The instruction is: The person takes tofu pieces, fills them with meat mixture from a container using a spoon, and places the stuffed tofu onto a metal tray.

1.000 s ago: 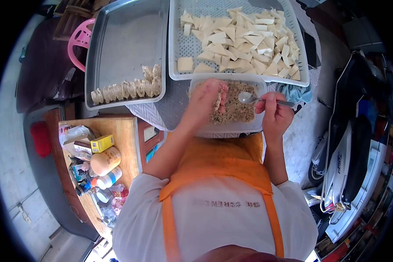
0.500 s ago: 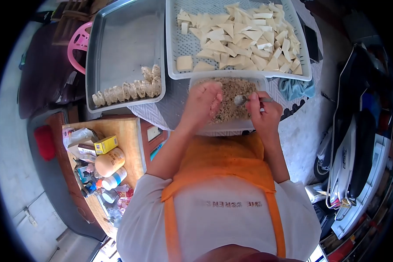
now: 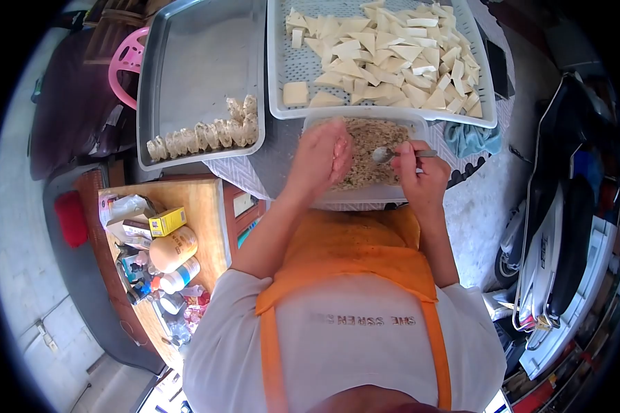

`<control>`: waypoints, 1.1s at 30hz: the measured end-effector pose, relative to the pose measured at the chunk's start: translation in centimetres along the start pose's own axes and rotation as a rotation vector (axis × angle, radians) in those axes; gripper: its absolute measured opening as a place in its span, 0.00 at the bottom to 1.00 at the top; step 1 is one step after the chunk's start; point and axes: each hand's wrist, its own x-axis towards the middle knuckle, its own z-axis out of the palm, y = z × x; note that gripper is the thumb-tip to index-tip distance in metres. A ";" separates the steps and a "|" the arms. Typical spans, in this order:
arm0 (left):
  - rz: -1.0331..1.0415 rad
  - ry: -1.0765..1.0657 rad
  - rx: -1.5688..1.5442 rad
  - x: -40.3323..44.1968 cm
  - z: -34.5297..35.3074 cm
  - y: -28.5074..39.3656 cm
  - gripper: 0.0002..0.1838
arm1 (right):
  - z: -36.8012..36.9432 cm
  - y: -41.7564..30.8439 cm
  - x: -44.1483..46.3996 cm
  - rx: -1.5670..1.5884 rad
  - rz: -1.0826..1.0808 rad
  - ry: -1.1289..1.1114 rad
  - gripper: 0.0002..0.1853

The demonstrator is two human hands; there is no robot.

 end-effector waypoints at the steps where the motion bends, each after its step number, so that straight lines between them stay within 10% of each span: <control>1: 0.015 0.027 0.013 0.0 0.3 0.1 0.22 | 0.0 0.0 0.0 0.016 0.010 0.001 0.07; 6: -0.013 0.092 -0.039 0.4 1.9 1.2 0.23 | -0.3 0.1 0.0 -0.035 0.015 -0.041 0.10; 11: -0.039 -0.306 -0.205 0.9 -2.9 -1.2 0.18 | -0.4 0.0 0.1 -0.028 0.023 -0.057 0.10; 17: -0.040 0.131 -0.118 0.8 3.2 1.1 0.17 | -0.3 0.2 0.1 -0.022 0.007 -0.037 0.07; 23: -0.183 0.022 -0.361 0.4 1.5 0.9 0.12 | -0.4 0.2 0.1 -0.030 0.007 -0.062 0.10; 26: -0.164 -0.765 -0.765 2.9 -3.0 -2.4 0.10 | -0.2 0.1 0.1 -0.005 -0.002 -0.033 0.07; 29: -0.131 -0.740 -0.799 2.9 -3.4 -2.9 0.16 | -0.3 0.0 0.0 -0.012 -0.006 -0.037 0.06; 32: -0.092 0.162 -0.265 0.3 1.8 0.4 0.13 | -0.3 0.1 0.1 -0.014 -0.024 -0.038 0.06; 33: -0.061 0.121 -0.229 0.4 1.6 0.3 0.13 | -0.3 0.0 0.1 -0.016 -0.023 -0.039 0.06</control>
